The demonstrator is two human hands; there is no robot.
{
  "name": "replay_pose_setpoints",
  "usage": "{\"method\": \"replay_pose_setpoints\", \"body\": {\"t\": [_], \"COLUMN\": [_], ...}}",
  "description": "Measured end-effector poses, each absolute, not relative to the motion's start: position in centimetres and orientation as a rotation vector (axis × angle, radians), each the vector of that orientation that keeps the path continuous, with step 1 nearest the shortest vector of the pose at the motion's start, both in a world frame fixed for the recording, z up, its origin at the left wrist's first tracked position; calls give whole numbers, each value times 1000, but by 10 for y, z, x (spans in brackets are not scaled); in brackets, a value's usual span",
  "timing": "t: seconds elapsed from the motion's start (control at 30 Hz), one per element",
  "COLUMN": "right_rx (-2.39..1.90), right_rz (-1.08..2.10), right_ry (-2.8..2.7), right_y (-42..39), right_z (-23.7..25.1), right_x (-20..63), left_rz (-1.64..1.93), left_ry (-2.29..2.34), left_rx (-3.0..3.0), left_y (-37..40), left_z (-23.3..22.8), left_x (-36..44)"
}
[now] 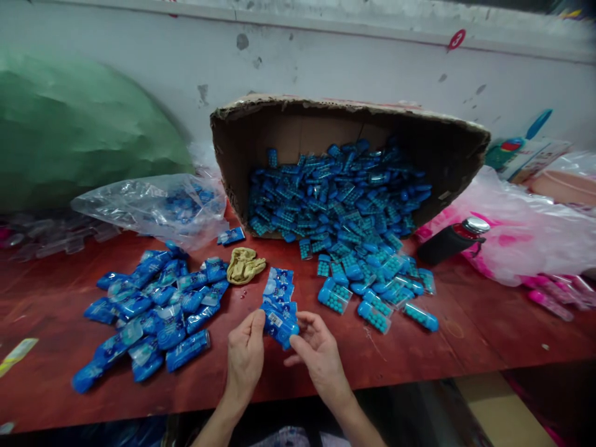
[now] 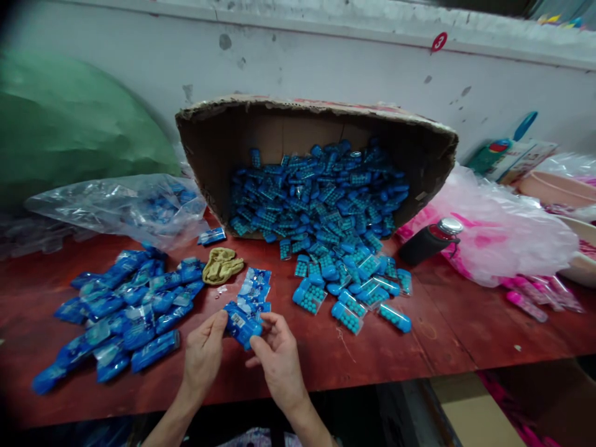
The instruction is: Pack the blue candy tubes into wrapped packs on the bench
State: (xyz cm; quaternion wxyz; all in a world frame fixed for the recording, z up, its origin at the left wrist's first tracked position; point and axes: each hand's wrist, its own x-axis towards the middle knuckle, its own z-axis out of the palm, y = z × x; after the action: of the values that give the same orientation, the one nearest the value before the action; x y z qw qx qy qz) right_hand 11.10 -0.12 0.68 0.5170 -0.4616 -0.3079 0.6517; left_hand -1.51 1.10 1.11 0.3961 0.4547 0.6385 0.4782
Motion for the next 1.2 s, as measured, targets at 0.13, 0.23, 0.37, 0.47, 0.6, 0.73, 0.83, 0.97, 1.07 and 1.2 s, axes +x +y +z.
{"method": "replay_pose_setpoints", "body": {"t": [0.13, 0.23, 0.37, 0.47, 0.6, 0.73, 0.83, 0.97, 1.07, 1.2], "right_rx": [-1134, -1187, -1180, -1067, -996, -986, -1006, -995, -975, -934], "right_rz": [1492, 1398, 1148, 1087, 1282, 1541, 1551, 1628, 1695, 1713], "right_ry": [-831, -976, -1298, -1420, -1253, -940, -903, -884, -800, -764], "right_y": [-4, -6, -13, -15, -13, -11, -11, -10, -9, -11], "right_z": [1, -1, 3, 7, 6, 3, 4, 6, 5, 3], "right_x": [109, 112, 121, 126, 127, 126, 128, 130, 128, 123], "left_rz": [1251, 1209, 1091, 974, 963, 1022, 1024, 1032, 1027, 1030], "left_ry": [1363, 1122, 930, 826, 787, 816, 883, 900, 853, 864], "left_rx": [754, 511, 449, 392, 340, 345, 325, 345, 369, 392], "left_y": [13, 12, 9, 7, 4, -1, -6, -9, -6, -4], "left_z": [8, 12, 18, 18, 13, 10, 11, 14, 15, 12], "left_x": [-13, -9, -11, -17, -21, -12, -3, -2, -9, -12]}}
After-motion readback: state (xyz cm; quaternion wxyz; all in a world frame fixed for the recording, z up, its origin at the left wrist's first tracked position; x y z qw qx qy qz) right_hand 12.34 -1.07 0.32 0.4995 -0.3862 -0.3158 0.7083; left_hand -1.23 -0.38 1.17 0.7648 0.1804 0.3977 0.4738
